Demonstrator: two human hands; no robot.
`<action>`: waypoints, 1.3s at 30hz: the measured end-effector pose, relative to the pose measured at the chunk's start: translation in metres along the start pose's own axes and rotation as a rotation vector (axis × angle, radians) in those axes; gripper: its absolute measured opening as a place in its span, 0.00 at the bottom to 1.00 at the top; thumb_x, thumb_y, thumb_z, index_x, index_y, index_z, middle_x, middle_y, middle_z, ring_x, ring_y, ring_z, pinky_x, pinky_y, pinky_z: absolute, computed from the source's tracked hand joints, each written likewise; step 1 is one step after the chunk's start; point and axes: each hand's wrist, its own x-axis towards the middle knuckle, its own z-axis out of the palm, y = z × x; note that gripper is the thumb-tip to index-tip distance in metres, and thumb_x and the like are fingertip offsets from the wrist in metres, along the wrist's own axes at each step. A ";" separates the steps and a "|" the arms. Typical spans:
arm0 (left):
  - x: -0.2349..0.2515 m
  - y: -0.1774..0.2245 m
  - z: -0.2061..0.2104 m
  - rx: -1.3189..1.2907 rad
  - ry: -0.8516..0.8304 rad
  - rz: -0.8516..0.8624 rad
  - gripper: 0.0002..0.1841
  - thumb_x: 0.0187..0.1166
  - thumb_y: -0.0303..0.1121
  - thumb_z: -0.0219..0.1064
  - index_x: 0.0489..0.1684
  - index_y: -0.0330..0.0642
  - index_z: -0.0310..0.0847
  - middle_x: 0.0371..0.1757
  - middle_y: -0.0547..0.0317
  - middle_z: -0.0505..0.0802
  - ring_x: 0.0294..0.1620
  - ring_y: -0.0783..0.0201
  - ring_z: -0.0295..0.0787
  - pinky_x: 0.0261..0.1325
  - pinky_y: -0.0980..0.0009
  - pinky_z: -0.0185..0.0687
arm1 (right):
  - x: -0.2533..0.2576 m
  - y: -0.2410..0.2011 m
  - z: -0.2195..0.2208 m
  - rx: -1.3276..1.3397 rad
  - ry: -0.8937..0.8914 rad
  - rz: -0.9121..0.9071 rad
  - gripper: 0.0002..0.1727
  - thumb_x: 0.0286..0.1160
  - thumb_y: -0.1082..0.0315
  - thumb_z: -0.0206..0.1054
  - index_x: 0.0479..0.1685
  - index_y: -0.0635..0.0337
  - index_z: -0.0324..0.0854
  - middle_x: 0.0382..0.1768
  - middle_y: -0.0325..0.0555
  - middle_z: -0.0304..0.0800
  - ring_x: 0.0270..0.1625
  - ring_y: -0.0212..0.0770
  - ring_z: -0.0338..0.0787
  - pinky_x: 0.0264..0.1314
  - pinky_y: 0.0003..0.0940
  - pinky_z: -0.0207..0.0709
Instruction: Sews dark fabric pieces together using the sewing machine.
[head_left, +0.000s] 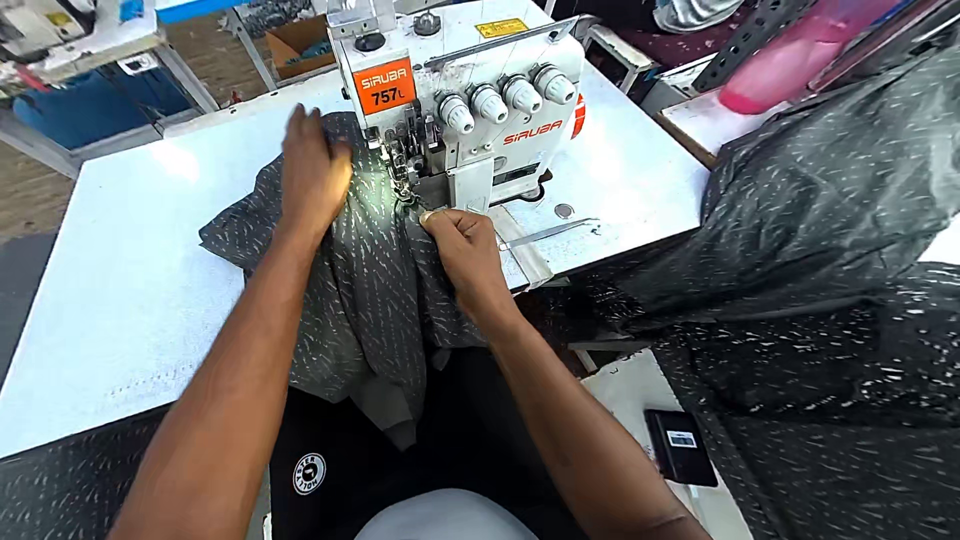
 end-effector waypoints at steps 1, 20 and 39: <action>-0.021 0.002 -0.010 -0.065 0.098 0.042 0.31 0.88 0.41 0.53 0.84 0.28 0.64 0.87 0.30 0.67 0.88 0.38 0.63 0.88 0.44 0.60 | -0.006 0.001 -0.003 -0.058 -0.035 -0.040 0.22 0.82 0.59 0.61 0.13 0.54 0.74 0.13 0.38 0.70 0.17 0.35 0.71 0.20 0.37 0.62; -0.264 -0.047 -0.093 -0.704 -0.402 -0.636 0.16 0.74 0.32 0.69 0.59 0.44 0.83 0.46 0.71 0.95 0.47 0.78 0.92 0.53 0.74 0.91 | -0.065 0.007 -0.181 0.071 -1.204 0.123 0.24 0.67 0.43 0.78 0.54 0.47 0.88 0.43 0.24 0.95 0.46 0.19 0.92 0.49 0.22 0.89; -0.143 0.034 -0.049 -0.031 0.162 0.316 0.16 0.83 0.32 0.64 0.62 0.34 0.86 0.55 0.44 0.88 0.37 0.63 0.84 0.38 0.69 0.83 | -0.053 -0.015 -0.085 -0.739 -0.101 -0.464 0.16 0.81 0.54 0.67 0.49 0.58 0.89 0.33 0.40 0.93 0.33 0.37 0.92 0.35 0.42 0.87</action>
